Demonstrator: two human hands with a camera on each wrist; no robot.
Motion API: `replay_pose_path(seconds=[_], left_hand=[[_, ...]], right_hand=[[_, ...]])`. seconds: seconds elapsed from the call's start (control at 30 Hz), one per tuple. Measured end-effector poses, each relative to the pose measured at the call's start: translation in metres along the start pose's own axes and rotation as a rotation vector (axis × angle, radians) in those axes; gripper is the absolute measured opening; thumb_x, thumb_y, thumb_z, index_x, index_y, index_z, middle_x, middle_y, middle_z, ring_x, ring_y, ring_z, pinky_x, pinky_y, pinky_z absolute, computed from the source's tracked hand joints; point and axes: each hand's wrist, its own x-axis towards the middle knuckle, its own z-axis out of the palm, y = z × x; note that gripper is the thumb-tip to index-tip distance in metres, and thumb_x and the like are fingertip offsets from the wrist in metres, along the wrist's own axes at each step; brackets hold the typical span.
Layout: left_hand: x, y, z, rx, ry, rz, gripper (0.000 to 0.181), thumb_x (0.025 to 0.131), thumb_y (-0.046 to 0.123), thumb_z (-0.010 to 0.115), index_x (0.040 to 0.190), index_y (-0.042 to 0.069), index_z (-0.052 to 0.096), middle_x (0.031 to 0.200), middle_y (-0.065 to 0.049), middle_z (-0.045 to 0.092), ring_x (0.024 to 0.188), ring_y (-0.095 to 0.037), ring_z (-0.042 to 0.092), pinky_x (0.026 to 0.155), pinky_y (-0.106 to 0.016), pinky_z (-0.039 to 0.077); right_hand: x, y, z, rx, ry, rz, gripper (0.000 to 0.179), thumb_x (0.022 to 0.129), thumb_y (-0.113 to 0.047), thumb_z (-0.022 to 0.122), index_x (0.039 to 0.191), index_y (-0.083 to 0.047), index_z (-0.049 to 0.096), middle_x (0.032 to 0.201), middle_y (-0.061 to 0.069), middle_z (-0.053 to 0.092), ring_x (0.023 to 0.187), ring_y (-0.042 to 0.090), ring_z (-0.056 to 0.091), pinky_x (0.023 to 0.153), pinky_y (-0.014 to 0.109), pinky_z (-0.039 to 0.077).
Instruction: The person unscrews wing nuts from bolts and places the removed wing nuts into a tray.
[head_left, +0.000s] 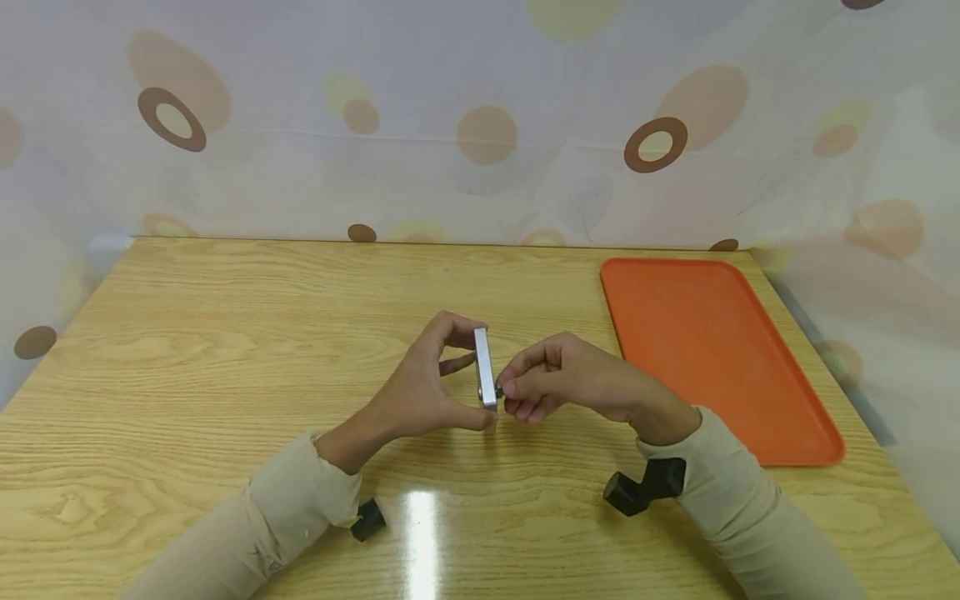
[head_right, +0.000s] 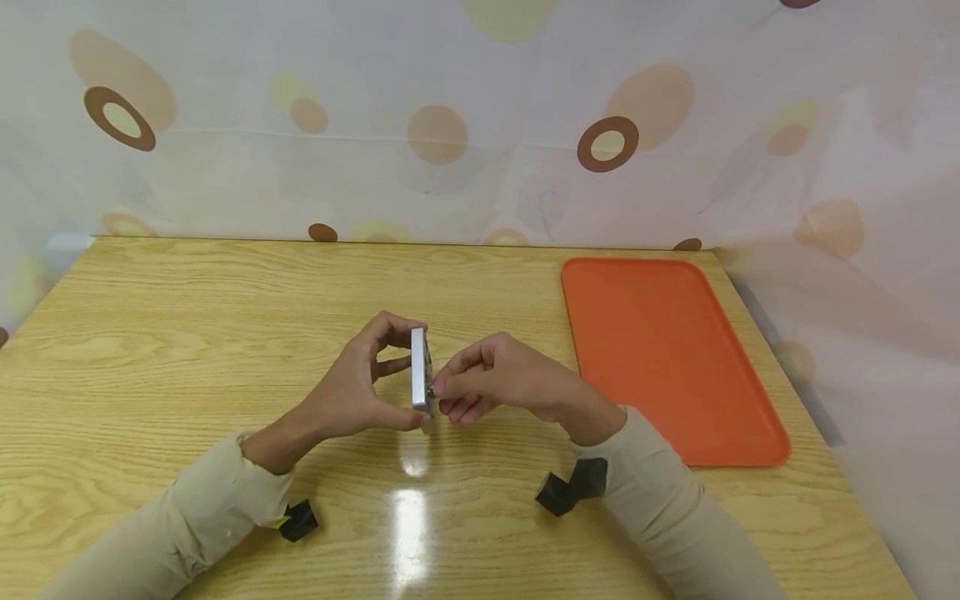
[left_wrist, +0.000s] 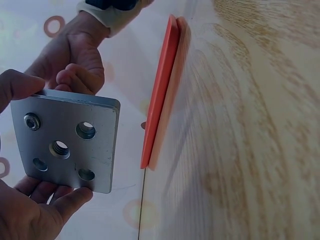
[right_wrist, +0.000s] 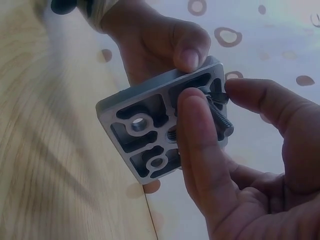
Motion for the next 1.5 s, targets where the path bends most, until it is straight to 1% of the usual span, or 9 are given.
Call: replay_pose_path(seconds=[0.4, 0.53, 0.73, 0.9, 1.03, 1.17, 1.3, 1.4, 1.5], left_hand=[[0.001, -0.001, 0.001, 0.028, 0.0, 0.006, 0.079, 0.064, 0.001, 0.081, 0.133, 0.003, 0.042, 0.134, -0.013, 0.047, 0.124, -0.028, 0.049, 0.113, -0.05, 0.048], [0.0, 0.0, 0.001, 0.029, 0.002, 0.003, 0.08, 0.063, 0.001, 0.082, 0.133, 0.004, 0.043, 0.134, -0.013, 0.047, 0.124, -0.028, 0.049, 0.113, -0.049, 0.048], [0.0, 0.0, 0.001, 0.031, 0.004, -0.005, 0.079, 0.063, 0.001, 0.082, 0.131, 0.004, 0.043, 0.134, -0.012, 0.047, 0.124, -0.026, 0.049, 0.113, -0.044, 0.048], [0.0, 0.0, 0.001, 0.036, 0.006, -0.009, 0.079, 0.063, 0.001, 0.082, 0.132, 0.004, 0.043, 0.133, -0.012, 0.047, 0.125, -0.026, 0.049, 0.113, -0.044, 0.048], [0.001, 0.001, 0.001, 0.039, 0.003, -0.005, 0.081, 0.063, 0.001, 0.083, 0.132, 0.004, 0.042, 0.134, -0.012, 0.047, 0.125, -0.027, 0.049, 0.113, -0.043, 0.048], [0.001, 0.001, 0.001, 0.042, 0.002, 0.009, 0.081, 0.062, 0.0, 0.084, 0.132, 0.003, 0.042, 0.134, -0.013, 0.047, 0.124, -0.027, 0.05, 0.113, -0.044, 0.049], [0.001, 0.001, 0.001, 0.042, 0.005, 0.02, 0.081, 0.063, 0.0, 0.083, 0.132, 0.002, 0.042, 0.135, -0.014, 0.047, 0.124, -0.028, 0.05, 0.112, -0.046, 0.049], [0.0, 0.002, 0.0, 0.041, 0.002, 0.013, 0.08, 0.063, 0.0, 0.083, 0.132, 0.003, 0.042, 0.136, -0.013, 0.047, 0.124, -0.028, 0.05, 0.113, -0.046, 0.049], [0.0, 0.003, 0.001, 0.036, 0.002, 0.005, 0.079, 0.063, 0.0, 0.082, 0.131, 0.004, 0.043, 0.136, -0.012, 0.047, 0.125, -0.027, 0.049, 0.114, -0.048, 0.048]], right_hand=[[-0.002, 0.002, 0.0, 0.003, 0.008, -0.057, 0.034, 0.091, -0.005, 0.066, 0.116, 0.015, 0.056, 0.089, -0.003, 0.071, 0.079, 0.01, 0.069, 0.079, 0.031, 0.065], [-0.002, 0.001, 0.002, 0.024, 0.003, -0.064, 0.03, 0.089, -0.002, 0.068, 0.114, 0.009, 0.056, 0.087, -0.004, 0.072, 0.077, 0.009, 0.069, 0.079, 0.033, 0.065], [-0.002, 0.0, 0.005, 0.072, -0.018, -0.071, 0.028, 0.086, 0.004, 0.07, 0.109, -0.003, 0.055, 0.085, -0.003, 0.073, 0.075, 0.008, 0.069, 0.074, 0.029, 0.064], [-0.003, -0.001, 0.004, 0.073, -0.027, -0.084, 0.03, 0.087, 0.001, 0.07, 0.112, -0.002, 0.054, 0.086, -0.001, 0.073, 0.077, 0.009, 0.07, 0.075, 0.03, 0.064], [-0.004, -0.003, -0.003, -0.022, 0.07, -0.056, 0.028, 0.096, -0.014, 0.065, 0.117, 0.001, 0.054, 0.089, 0.001, 0.074, 0.079, 0.015, 0.072, 0.079, 0.039, 0.065], [-0.007, -0.005, -0.011, -0.054, 0.159, 0.014, 0.031, 0.106, -0.029, 0.047, 0.112, 0.001, 0.056, 0.086, 0.001, 0.073, 0.075, 0.015, 0.073, 0.075, 0.037, 0.066], [-0.002, -0.001, -0.011, 0.014, 0.082, 0.065, 0.036, 0.108, -0.03, 0.039, 0.107, 0.0, 0.058, 0.079, 0.0, 0.073, 0.069, 0.011, 0.071, 0.068, 0.029, 0.064], [0.002, 0.003, -0.007, 0.066, 0.016, 0.081, 0.031, 0.108, -0.026, 0.04, 0.105, -0.002, 0.059, 0.078, 0.0, 0.073, 0.067, 0.009, 0.071, 0.065, 0.026, 0.064], [0.004, 0.006, -0.003, 0.085, 0.011, 0.079, 0.024, 0.106, -0.022, 0.045, 0.103, -0.003, 0.06, 0.078, 0.001, 0.073, 0.066, 0.009, 0.07, 0.063, 0.024, 0.063]])
